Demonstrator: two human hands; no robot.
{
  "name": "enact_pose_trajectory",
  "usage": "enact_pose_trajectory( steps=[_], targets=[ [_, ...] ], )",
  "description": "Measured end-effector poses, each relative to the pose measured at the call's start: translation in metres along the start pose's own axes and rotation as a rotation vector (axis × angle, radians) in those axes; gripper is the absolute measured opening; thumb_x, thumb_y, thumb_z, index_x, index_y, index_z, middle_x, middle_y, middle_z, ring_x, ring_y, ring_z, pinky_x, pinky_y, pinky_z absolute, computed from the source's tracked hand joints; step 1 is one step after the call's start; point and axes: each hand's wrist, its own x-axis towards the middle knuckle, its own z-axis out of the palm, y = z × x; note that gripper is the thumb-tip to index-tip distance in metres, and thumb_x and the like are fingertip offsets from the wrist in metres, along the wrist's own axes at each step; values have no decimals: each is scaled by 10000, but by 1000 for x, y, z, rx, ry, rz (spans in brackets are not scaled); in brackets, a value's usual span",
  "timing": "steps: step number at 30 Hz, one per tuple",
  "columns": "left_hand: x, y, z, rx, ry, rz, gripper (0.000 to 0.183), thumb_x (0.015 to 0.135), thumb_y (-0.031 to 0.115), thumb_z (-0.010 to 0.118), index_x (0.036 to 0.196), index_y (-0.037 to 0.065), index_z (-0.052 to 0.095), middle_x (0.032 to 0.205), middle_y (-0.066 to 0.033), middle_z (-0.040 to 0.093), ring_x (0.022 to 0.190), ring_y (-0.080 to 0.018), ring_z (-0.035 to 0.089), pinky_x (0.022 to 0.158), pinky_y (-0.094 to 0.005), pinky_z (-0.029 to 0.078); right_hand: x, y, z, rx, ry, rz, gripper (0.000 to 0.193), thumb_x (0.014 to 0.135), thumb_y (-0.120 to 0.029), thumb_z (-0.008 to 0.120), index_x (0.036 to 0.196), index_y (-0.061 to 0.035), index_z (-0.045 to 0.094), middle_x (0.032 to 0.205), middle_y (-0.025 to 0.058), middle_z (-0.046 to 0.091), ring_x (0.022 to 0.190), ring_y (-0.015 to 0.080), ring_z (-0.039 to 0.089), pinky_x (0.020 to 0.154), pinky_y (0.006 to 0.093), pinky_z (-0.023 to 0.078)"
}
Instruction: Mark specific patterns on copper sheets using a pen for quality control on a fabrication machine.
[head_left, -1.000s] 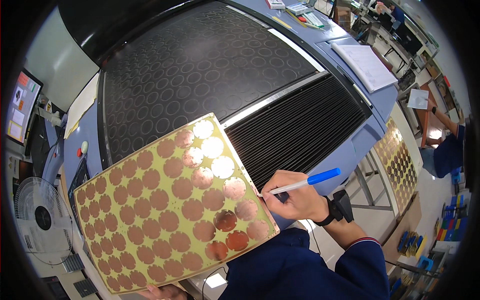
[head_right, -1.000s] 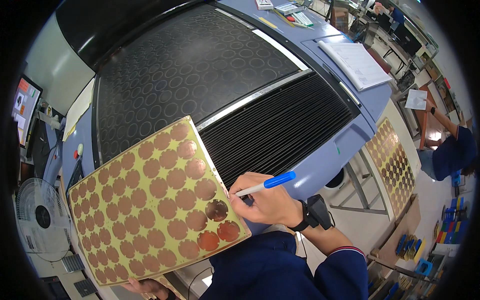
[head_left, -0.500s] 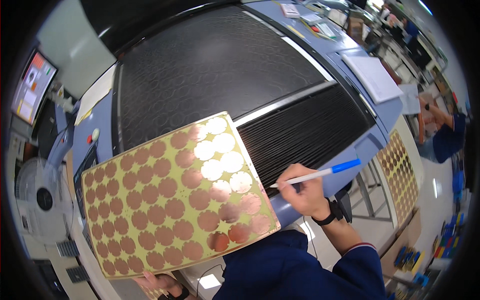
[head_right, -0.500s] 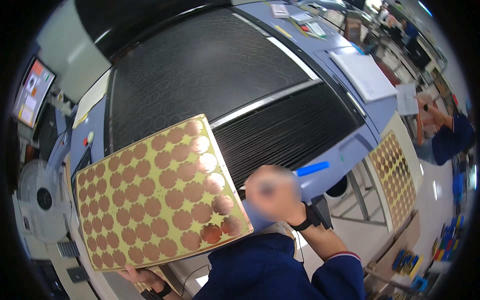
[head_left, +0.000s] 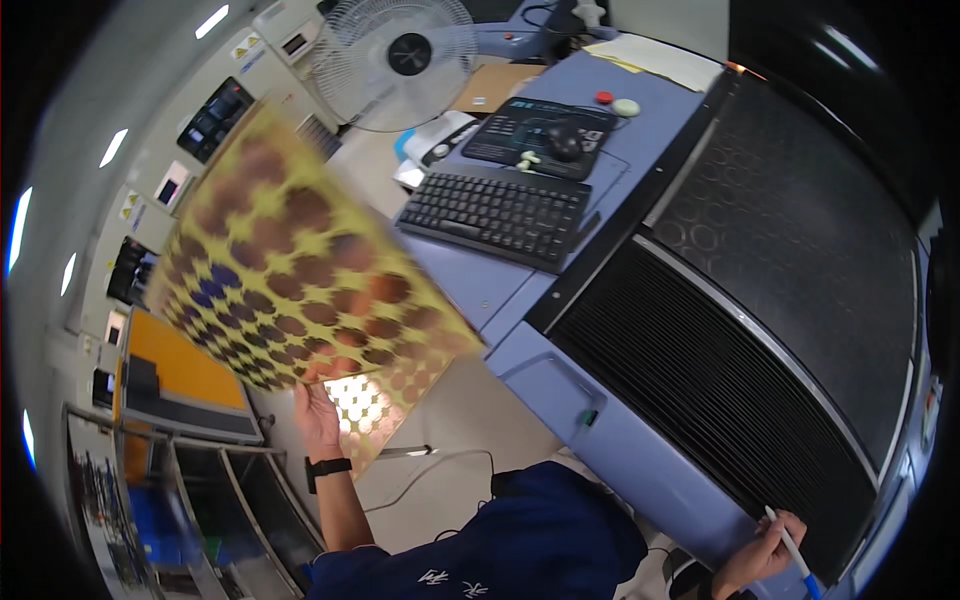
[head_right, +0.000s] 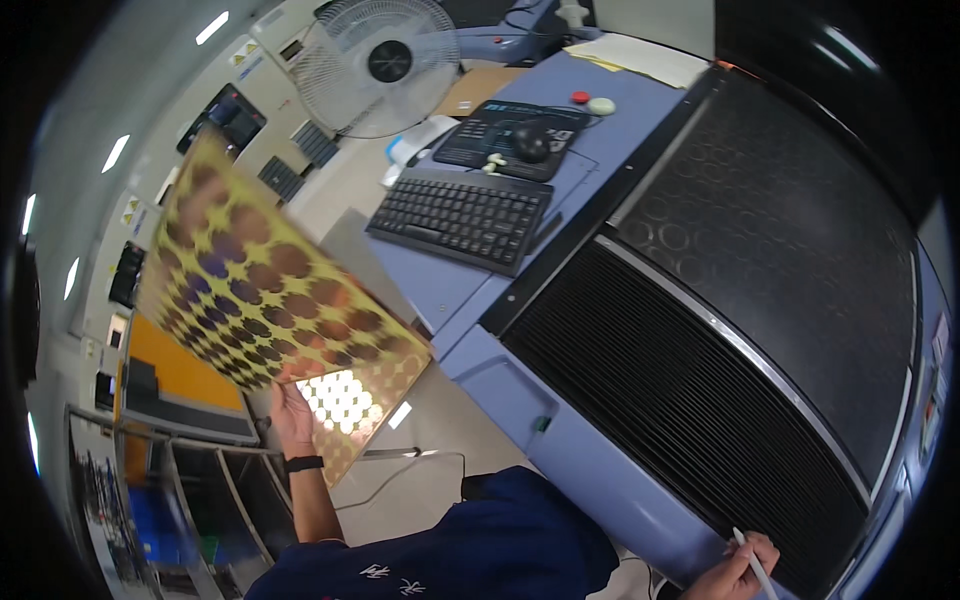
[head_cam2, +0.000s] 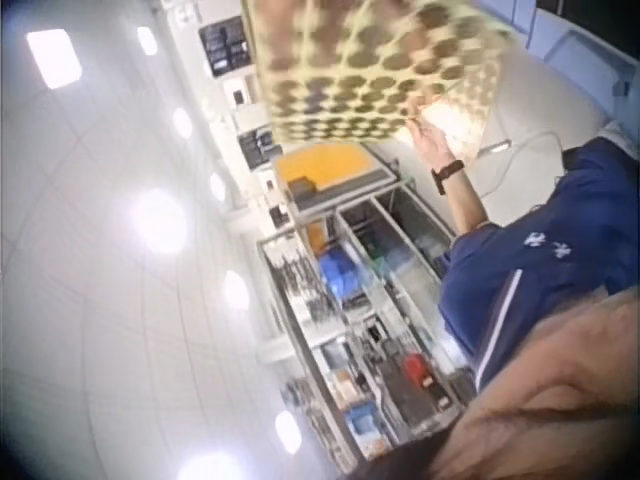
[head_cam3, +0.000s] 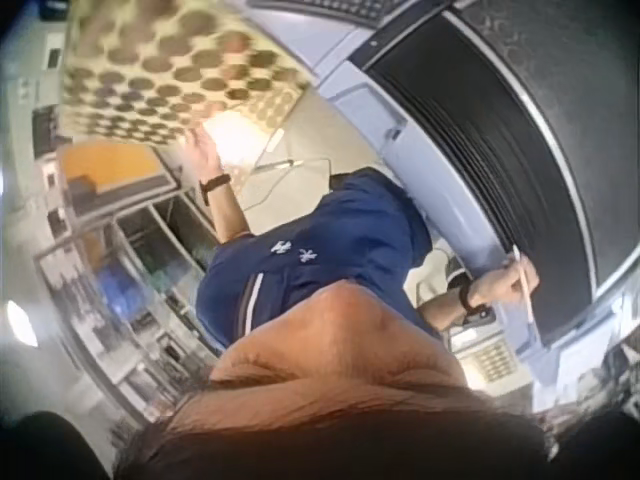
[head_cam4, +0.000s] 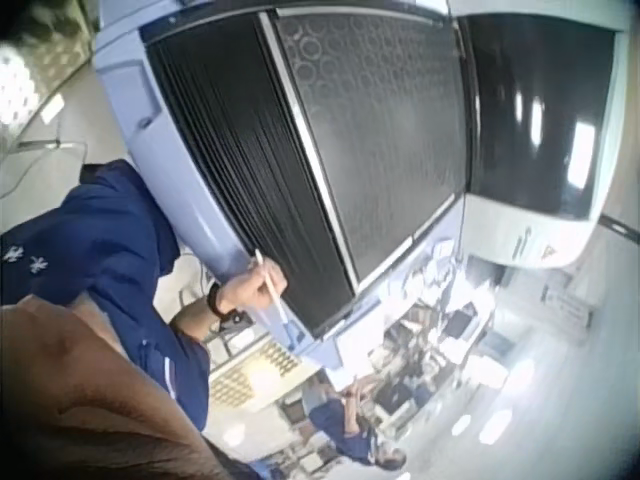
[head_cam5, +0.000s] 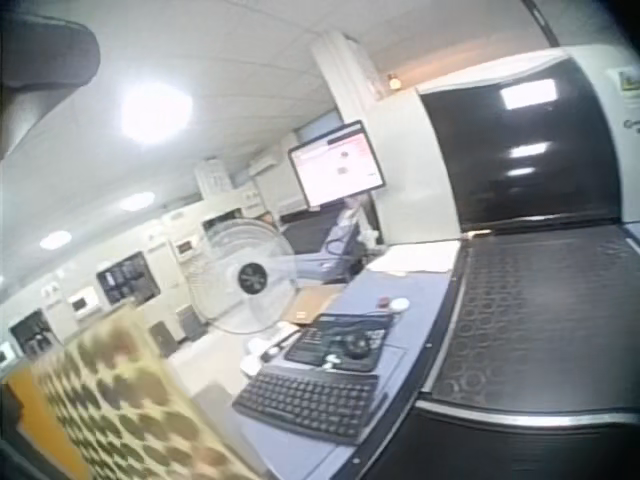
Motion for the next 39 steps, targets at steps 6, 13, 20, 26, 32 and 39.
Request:
enact_pose_trajectory(
  steps=[6, 13, 20, 26, 32, 39],
  targets=[
    [-84, 3, -183, 135, 613, 180, 257, 1112, 82, 547, 1294, -97, 578, 1322, -194, 663, 1245, -251, 660, 1097, -338, 587, -4, 5, 0, -72, -104, -26, 144, 1070, -142, 554, 1007, -28, 614, 923, 68, 596, 746, 100, 516, 676, 243, 424],
    [-126, -45, -286, 296, 882, -102, 273, 1117, 31, 494, 1325, -146, 491, 1318, -208, 605, 1190, -334, 680, 1105, -393, 605, -4, 5, -13, 27, -38, -81, 254, 1038, -235, 650, 1034, 17, 620, 918, 131, 635, 762, 197, 597, 723, 336, 514],
    [-124, -47, -233, 446, 1019, -378, 341, 1110, 238, 542, 1289, -52, 564, 1252, -169, 644, 1111, -284, 695, 986, -324, 636, -16, -8, -71, -30, 368, -263, 319, 969, -246, 757, 874, 36, 642, 749, 126, 618, 668, 234, 603, 616, 363, 538],
    [-93, -88, -175, 1010, 966, -642, 408, 1064, 428, 604, 1230, 57, 577, 1053, -131, 674, 861, -232, 706, 744, -310, 622, -21, 24, -219, -548, 652, -318, 339, 947, -275, 765, 1023, 36, 651, 851, 169, 674, 751, 305, 671, 697, 422, 590],
    [3, -213, -40, 1497, 145, -383, 407, 1073, 416, 590, 1181, 24, 601, 1011, -148, 674, 837, -245, 692, 734, -328, 605, -111, 79, -413, -1450, 713, 201, 478, 927, -348, 786, 1165, 33, 620, 958, 221, 705, 818, 365, 698, 717, 464, 587],
    [18, -250, 138, 1475, -480, -443, 400, 1078, 401, 589, 1148, 8, 618, 992, -153, 683, 830, -244, 689, 731, -335, 595, -253, 155, -429, -1276, 412, 917, 977, 822, -545, 859, 1475, 63, 459, 1226, 378, 686, 1179, 543, 648, 1012, 606, 517]
  ],
)
